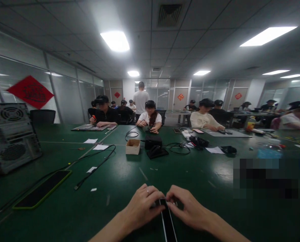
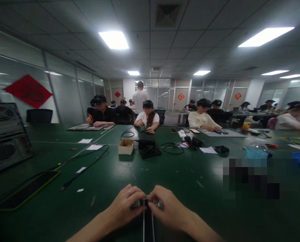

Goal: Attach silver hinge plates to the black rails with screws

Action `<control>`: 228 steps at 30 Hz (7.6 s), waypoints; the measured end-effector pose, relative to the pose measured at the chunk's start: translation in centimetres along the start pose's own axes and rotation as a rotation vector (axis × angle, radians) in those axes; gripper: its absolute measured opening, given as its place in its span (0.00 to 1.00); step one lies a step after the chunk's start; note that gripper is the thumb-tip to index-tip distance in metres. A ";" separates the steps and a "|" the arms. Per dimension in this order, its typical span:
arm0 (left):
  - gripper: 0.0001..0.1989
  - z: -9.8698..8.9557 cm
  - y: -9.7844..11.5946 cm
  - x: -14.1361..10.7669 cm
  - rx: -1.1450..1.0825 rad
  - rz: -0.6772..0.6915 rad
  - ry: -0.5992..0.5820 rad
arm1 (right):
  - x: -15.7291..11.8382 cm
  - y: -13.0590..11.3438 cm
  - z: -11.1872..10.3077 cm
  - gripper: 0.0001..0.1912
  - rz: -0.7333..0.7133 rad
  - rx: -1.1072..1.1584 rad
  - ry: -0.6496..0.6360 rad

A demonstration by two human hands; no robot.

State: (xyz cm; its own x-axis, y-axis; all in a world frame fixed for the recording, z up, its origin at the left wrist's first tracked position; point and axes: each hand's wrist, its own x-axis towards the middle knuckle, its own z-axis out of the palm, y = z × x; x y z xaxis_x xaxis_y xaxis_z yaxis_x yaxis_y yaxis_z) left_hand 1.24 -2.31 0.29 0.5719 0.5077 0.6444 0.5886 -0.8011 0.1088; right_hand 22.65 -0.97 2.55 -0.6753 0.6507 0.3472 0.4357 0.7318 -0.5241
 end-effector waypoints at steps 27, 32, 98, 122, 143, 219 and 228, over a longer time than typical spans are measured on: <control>0.06 -2.6 -3.3 0.3 -0.018 -0.260 -0.386 | -0.5 5.1 -2.0 0.11 0.029 -0.189 0.007; 0.06 -2.0 -2.7 0.4 -0.096 -0.273 -0.435 | -0.6 5.3 -2.5 0.09 0.072 -0.200 -0.091; 0.06 -1.4 -1.8 0.2 -0.169 -0.466 -0.384 | -0.2 3.5 -0.6 0.06 0.074 -0.120 -0.071; 0.06 -1.2 -1.7 0.1 -0.149 -0.464 -0.391 | -0.3 3.8 -0.2 0.05 0.081 -0.115 -0.058; 0.05 -0.9 -1.7 0.2 -0.184 -0.450 -0.309 | -0.4 3.8 -0.5 0.06 0.034 -0.187 -0.026; 0.06 -1.1 -2.6 0.0 -0.128 -0.313 -0.454 | -1.6 21.1 -9.2 0.16 0.708 -0.785 0.115; 0.07 -1.4 -2.4 0.2 -0.123 -0.331 -0.491 | -2.3 20.7 -9.7 0.19 0.736 -0.801 0.082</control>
State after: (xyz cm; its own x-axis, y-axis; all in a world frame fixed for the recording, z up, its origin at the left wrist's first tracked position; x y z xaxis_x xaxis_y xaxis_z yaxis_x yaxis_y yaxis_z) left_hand -0.89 -0.74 1.24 0.5839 0.7996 0.1405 0.7266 -0.5919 0.3490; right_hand 39.03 14.65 -1.58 -0.0613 0.9730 0.2223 0.9981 0.0576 0.0233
